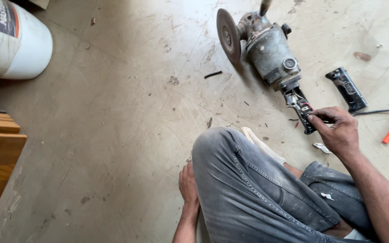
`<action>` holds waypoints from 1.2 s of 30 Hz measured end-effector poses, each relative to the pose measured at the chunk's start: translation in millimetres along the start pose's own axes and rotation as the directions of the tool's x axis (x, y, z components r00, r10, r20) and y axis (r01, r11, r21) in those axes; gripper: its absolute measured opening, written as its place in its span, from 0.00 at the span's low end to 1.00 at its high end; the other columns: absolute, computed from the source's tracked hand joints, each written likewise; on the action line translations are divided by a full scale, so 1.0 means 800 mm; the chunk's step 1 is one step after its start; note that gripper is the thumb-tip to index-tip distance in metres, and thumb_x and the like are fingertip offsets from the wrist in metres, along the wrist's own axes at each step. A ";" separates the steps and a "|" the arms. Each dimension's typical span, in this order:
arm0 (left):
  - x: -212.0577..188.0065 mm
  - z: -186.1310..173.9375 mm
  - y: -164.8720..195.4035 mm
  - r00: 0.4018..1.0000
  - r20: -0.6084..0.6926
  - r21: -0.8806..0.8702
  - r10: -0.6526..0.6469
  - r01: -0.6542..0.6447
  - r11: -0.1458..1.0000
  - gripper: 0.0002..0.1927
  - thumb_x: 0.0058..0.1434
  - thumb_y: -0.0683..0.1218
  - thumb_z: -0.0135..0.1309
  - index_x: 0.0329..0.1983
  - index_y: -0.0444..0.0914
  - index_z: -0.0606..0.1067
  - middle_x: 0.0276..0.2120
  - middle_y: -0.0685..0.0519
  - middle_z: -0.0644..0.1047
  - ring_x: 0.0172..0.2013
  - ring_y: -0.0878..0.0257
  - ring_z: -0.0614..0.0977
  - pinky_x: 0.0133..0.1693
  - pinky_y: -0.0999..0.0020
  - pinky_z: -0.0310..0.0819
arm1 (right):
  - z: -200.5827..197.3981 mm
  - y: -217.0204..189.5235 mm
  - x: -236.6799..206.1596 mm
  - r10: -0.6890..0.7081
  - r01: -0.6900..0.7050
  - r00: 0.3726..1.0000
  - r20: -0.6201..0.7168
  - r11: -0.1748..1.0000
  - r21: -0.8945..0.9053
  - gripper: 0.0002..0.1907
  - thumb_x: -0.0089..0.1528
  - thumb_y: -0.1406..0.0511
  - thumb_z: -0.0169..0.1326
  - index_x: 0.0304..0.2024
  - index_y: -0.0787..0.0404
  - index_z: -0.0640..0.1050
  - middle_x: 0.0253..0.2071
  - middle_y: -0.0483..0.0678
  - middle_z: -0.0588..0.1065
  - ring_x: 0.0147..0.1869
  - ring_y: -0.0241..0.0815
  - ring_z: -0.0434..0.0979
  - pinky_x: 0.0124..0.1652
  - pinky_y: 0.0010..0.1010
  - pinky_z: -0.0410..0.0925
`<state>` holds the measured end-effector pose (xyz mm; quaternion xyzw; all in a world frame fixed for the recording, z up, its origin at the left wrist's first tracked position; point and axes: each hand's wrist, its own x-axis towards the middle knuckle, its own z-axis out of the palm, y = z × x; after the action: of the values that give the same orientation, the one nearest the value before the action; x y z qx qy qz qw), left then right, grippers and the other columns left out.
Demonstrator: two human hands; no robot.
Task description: The person sits on the floor and repairs an angle grinder by hand. They strip and twist wires, insert them into the tool's switch housing, and use a screwdriver to tighten the connections.
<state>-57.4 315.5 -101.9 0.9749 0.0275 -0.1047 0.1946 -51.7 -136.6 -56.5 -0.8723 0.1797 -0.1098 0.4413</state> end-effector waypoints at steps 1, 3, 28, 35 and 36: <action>0.000 -0.005 -0.004 0.997 -0.007 0.009 0.080 -0.079 0.997 0.25 0.62 0.52 0.52 0.59 0.35 0.70 0.48 0.44 0.75 0.50 0.46 0.74 0.51 0.51 0.67 | 0.000 0.000 0.000 -0.011 0.011 1.000 -0.007 1.000 0.001 0.10 0.64 0.65 0.64 0.46 0.63 0.84 0.41 0.52 0.80 0.41 0.41 0.81 0.42 0.31 0.73; 0.003 -0.027 -0.004 0.996 0.044 -0.326 -0.082 0.092 0.941 0.16 0.73 0.49 0.40 0.51 0.37 0.75 0.46 0.48 0.77 0.49 0.52 0.79 0.53 0.58 0.71 | 0.003 0.002 0.000 -0.015 0.015 1.000 -0.028 1.000 0.004 0.10 0.64 0.65 0.64 0.45 0.63 0.84 0.41 0.52 0.81 0.41 0.41 0.81 0.41 0.31 0.72; 0.016 -0.274 0.381 0.815 0.089 0.008 0.573 -0.576 0.818 0.09 0.56 0.45 0.65 0.36 0.34 0.83 0.31 0.45 0.85 0.30 0.58 0.88 0.33 0.66 0.80 | 0.034 -0.011 0.003 -0.014 0.017 0.999 -0.029 0.994 0.107 0.07 0.57 0.64 0.64 0.37 0.58 0.85 0.38 0.49 0.76 0.42 0.47 0.79 0.43 0.37 0.72; 0.020 -0.269 0.421 0.728 0.198 0.099 0.656 -0.681 0.726 0.09 0.58 0.44 0.64 0.39 0.36 0.83 0.29 0.48 0.83 0.29 0.58 0.86 0.31 0.65 0.78 | 0.034 -0.018 0.003 0.039 -0.040 0.999 0.012 0.987 0.155 0.07 0.59 0.64 0.62 0.38 0.57 0.85 0.39 0.48 0.76 0.42 0.46 0.79 0.43 0.37 0.73; 0.019 -0.269 0.425 0.702 0.199 0.100 0.684 -0.709 0.698 0.08 0.58 0.44 0.64 0.39 0.36 0.83 0.29 0.48 0.83 0.29 0.58 0.86 0.31 0.64 0.78 | 0.034 -0.018 0.004 0.035 -0.036 0.999 0.010 0.987 0.155 0.07 0.59 0.64 0.62 0.38 0.57 0.85 0.39 0.48 0.76 0.42 0.47 0.79 0.43 0.37 0.73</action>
<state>31.2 84.7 216.1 0.9147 -0.3675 -0.0961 0.1380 -36.0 -110.2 -60.4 -0.8326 0.1843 -0.1122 0.5102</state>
